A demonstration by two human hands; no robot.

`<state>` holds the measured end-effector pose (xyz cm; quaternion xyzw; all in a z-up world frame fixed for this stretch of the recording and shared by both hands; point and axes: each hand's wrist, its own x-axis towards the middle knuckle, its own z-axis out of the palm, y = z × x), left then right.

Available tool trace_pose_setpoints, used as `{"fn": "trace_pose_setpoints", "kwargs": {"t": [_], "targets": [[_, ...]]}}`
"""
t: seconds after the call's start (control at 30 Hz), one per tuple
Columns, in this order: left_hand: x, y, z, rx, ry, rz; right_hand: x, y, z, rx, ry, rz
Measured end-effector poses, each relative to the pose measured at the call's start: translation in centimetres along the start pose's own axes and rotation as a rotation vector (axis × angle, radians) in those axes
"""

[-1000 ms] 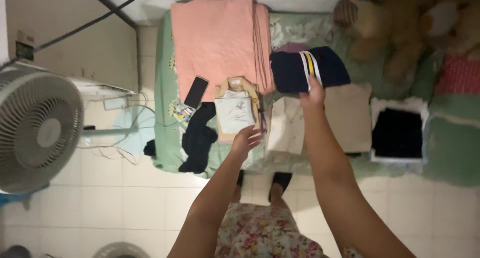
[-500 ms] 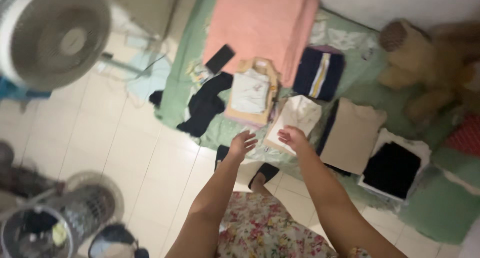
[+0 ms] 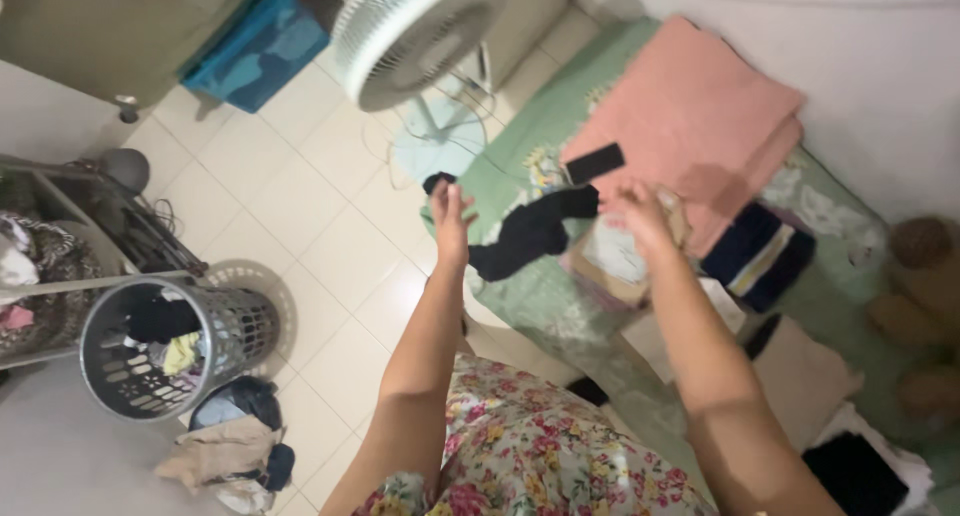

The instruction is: The person irons a pair of dark blue shorts with yellow stripes on an ironing board, then folds them and places them on a bed. They then iron a light blue patterned cloth and a brown patterned cloth, folding each after ironing.

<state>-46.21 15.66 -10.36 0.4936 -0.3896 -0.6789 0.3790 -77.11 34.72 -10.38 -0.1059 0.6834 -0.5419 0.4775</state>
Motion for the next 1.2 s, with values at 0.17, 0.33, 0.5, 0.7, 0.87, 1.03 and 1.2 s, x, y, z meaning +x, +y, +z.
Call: {"fn": "trace_pose_setpoints", "kwargs": {"t": [0.17, 0.33, 0.5, 0.7, 0.87, 1.03, 1.2], "targets": [[11.9, 7.2, -4.2, 0.065, 0.072, 0.282, 10.6, -10.9, 12.6, -0.203, 0.041, -0.549], [17.8, 10.6, -6.4, 0.373, -0.004, 0.512, 18.1, -21.1, 21.3, -0.373, 0.108, -0.66], [18.8, 13.3, -8.2, 0.463, -0.154, 0.522, 16.3, -23.8, 27.2, -0.514, 0.117, -0.855], [22.9, 16.2, -12.2, 0.337, -0.088, 0.526, 9.2, -21.8, 30.7, -0.753, 0.312, -0.819], [28.9, 17.8, -16.5, 0.363, -0.094, 0.533, 4.6, -18.5, 32.4, -0.665, 0.245, -0.734], [30.6, 18.5, -17.3, 0.399, -0.196, 0.43, 5.7, -19.0, 30.8, -0.898, 0.125, -0.949], [33.0, 18.4, -17.5, 0.277, -0.284, 0.373, 6.0, -19.4, 32.8, -0.57, -0.017, -0.689]]}}
